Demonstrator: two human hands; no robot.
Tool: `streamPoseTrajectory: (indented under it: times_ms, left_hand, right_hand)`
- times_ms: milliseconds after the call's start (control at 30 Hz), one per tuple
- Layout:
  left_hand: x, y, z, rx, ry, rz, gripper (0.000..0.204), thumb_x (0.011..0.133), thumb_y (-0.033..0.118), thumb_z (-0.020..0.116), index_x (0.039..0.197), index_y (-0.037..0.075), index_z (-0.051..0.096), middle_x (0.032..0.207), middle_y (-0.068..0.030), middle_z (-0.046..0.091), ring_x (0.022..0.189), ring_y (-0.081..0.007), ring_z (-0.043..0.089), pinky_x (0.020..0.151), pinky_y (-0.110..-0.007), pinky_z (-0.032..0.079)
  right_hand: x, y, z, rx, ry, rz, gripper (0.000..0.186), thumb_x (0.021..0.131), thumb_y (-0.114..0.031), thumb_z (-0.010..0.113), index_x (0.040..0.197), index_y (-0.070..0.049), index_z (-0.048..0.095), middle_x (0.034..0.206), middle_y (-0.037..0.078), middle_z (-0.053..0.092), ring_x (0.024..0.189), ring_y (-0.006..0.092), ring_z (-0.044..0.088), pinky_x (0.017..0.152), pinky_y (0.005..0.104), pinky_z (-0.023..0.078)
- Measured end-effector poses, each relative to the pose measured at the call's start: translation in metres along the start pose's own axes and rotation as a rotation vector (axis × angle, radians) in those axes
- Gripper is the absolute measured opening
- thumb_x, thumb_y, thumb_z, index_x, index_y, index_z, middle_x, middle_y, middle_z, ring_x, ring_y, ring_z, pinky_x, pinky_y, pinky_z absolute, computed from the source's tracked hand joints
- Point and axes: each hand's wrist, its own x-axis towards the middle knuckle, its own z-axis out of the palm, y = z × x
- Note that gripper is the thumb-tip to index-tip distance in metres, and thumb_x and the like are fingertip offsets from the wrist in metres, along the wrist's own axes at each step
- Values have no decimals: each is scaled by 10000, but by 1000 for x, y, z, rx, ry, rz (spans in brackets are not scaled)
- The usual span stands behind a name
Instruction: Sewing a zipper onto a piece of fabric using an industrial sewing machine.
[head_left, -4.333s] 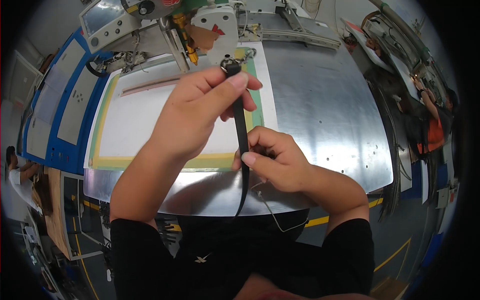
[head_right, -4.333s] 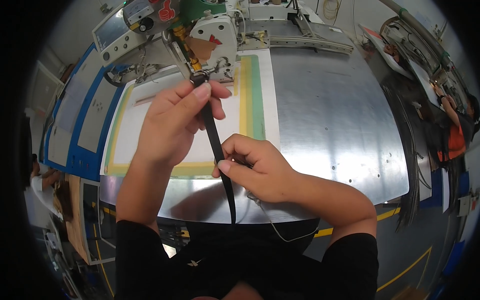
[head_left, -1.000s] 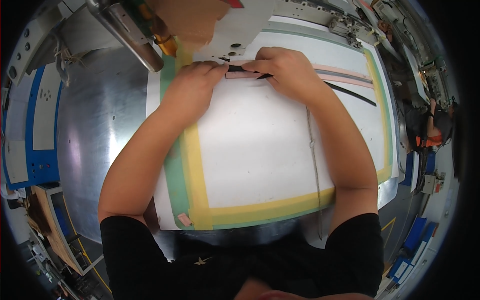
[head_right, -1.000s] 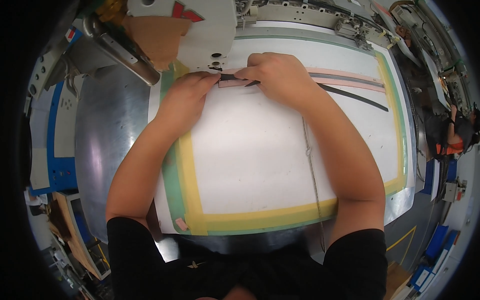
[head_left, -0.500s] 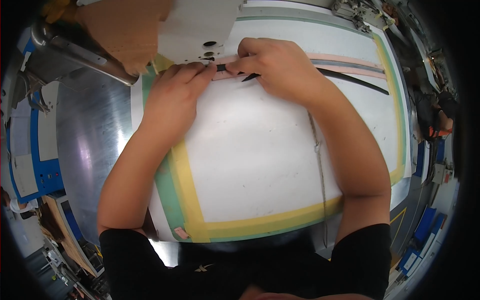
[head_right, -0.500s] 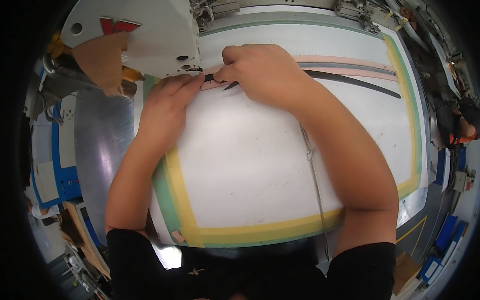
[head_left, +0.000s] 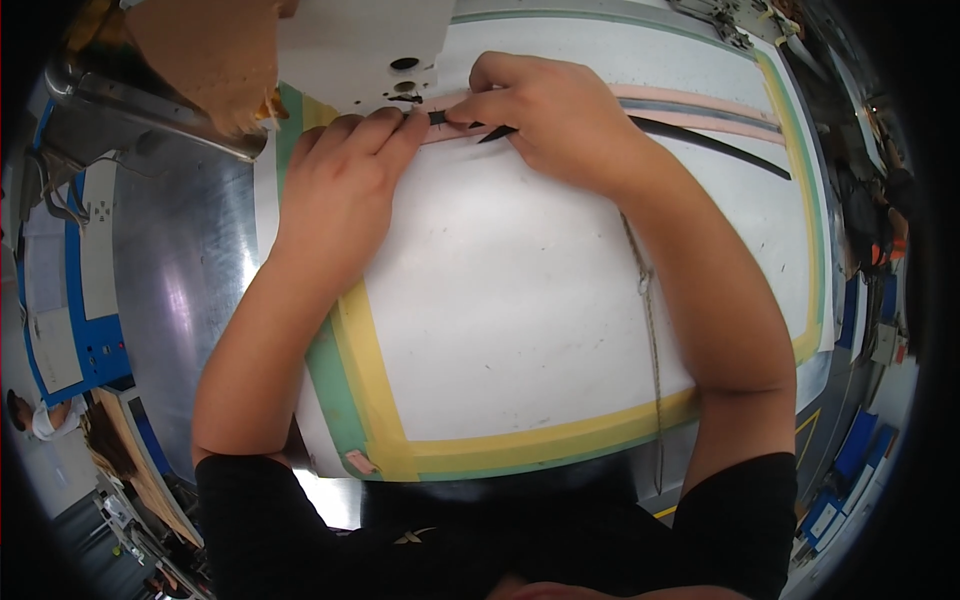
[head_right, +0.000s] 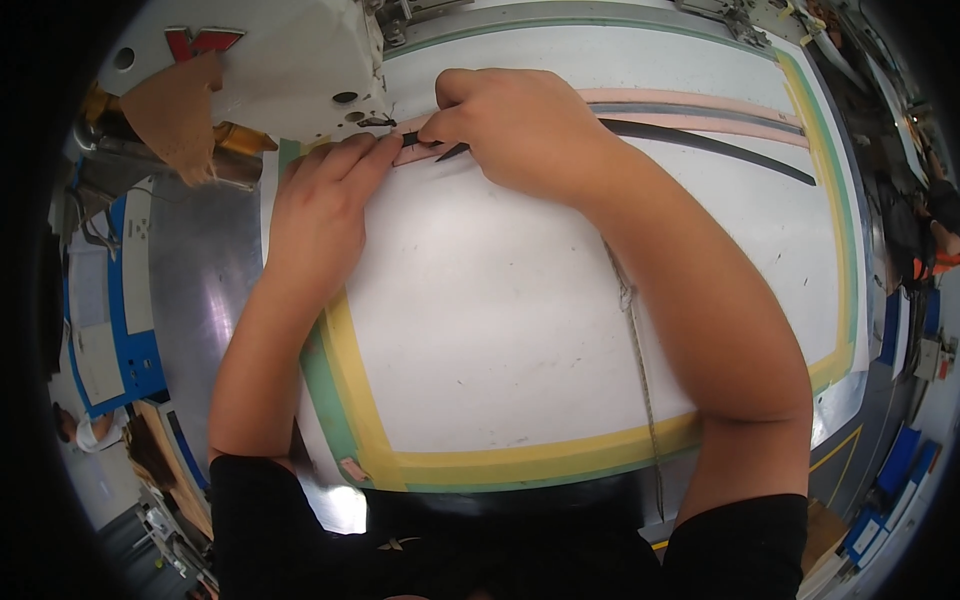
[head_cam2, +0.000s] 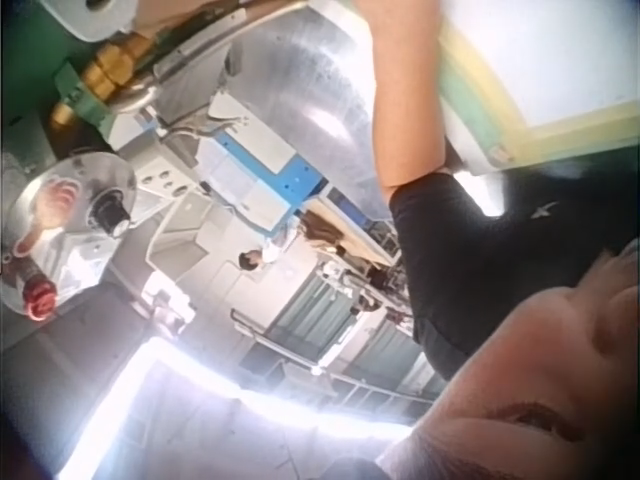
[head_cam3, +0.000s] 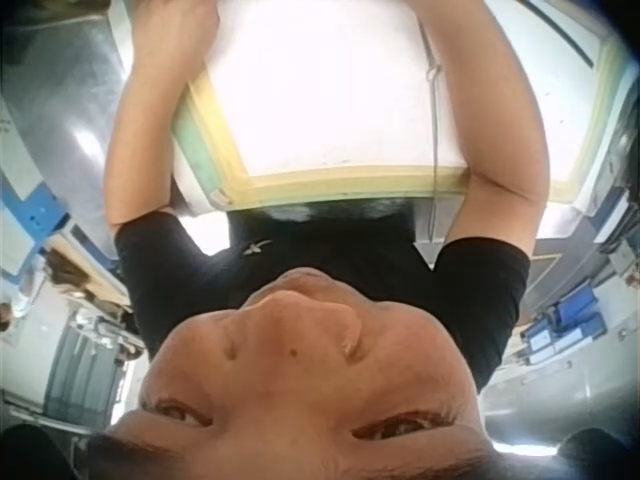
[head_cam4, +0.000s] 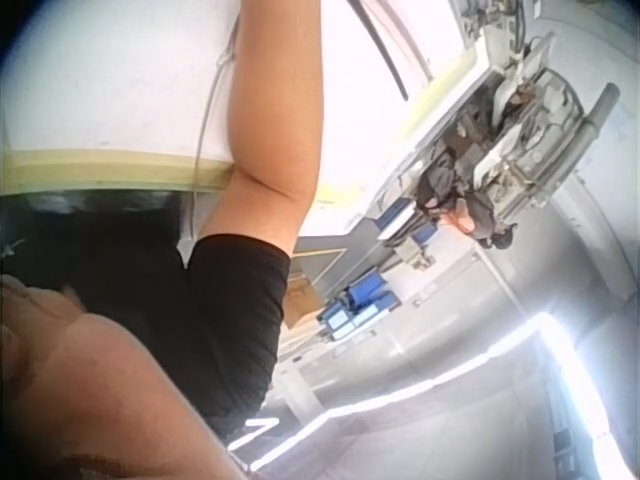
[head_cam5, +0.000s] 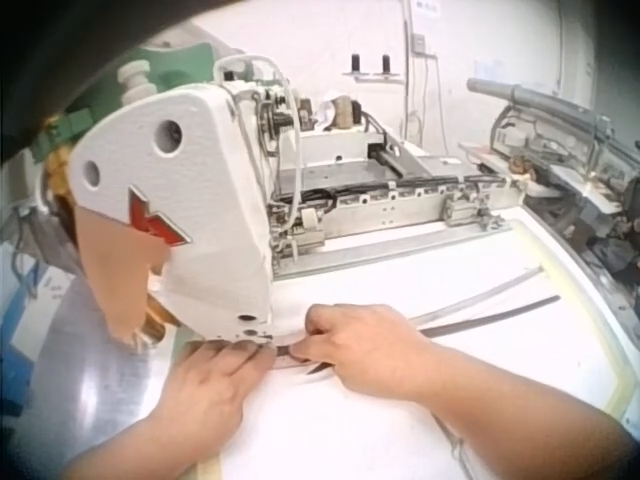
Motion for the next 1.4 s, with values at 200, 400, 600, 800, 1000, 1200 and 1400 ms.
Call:
streamPoseTrajectory:
  times_ms: [200, 400, 600, 800, 1000, 1200, 1400]
  left_hand:
    - [0, 2, -2, 7, 10, -1, 535, 842, -66, 568, 1335, 107, 686, 1279, -84, 688, 1122, -318, 643, 993, -442, 514]
    - [2, 1, -3, 32, 19, 3, 503, 836, -39, 592, 1305, 110, 695, 1239, -62, 696, 1085, -296, 653, 964, -436, 525]
    - [1, -2, 0, -88, 2, -27, 532, 831, -99, 560, 1307, 89, 707, 1233, -101, 687, 1130, -335, 629, 1001, -452, 510]
    - [2, -1, 1, -135, -9, -29, 557, 831, -110, 550, 1326, 92, 707, 1233, -118, 677, 1166, -352, 621, 1045, -461, 474]
    - [3, -1, 2, -114, -20, -30, 573, 831, -102, 549, 1343, 102, 706, 1262, -117, 663, 1172, -359, 620, 1051, -470, 461]
    - [0, -5, 5, -159, 4, -9, 581, 825, -85, 560, 1356, 109, 695, 1270, -117, 656, 1192, -353, 606, 1050, -482, 459]
    - [3, 1, 8, -124, -46, -21, 535, 892, 0, 588, 1408, 122, 655, 1339, -132, 632, 1228, -355, 589, 1065, -496, 450]
  right_hand:
    - [-1, 0, 1, 43, 31, 11, 389, 843, 42, 634, 1108, -182, 811, 1027, 20, 666, 966, 257, 685, 765, 403, 561]
    - [0, 2, 0, 56, 14, 2, 394, 848, 41, 634, 1122, -180, 810, 1043, 28, 672, 957, 267, 686, 769, 399, 560]
    - [1, 1, -1, 41, 1, -22, 409, 835, 36, 652, 1111, -217, 816, 994, 40, 657, 918, 271, 681, 738, 404, 554]
    - [3, 0, -4, 6, -19, -18, 395, 819, 34, 667, 1084, -216, 819, 965, 36, 651, 922, 270, 686, 730, 410, 555]
    - [6, -3, -10, -68, -29, -44, 370, 811, 29, 659, 1049, -204, 820, 947, 26, 654, 931, 266, 680, 742, 396, 561]
    - [7, -7, -18, -57, 13, 24, 170, 822, -127, 734, 972, -166, 804, 941, 37, 672, 939, 289, 681, 779, 419, 566]
    - [19, -13, -14, -70, -9, 445, 358, 828, -377, 831, 965, -54, 759, 998, 152, 713, 984, 368, 696, 821, 473, 560]
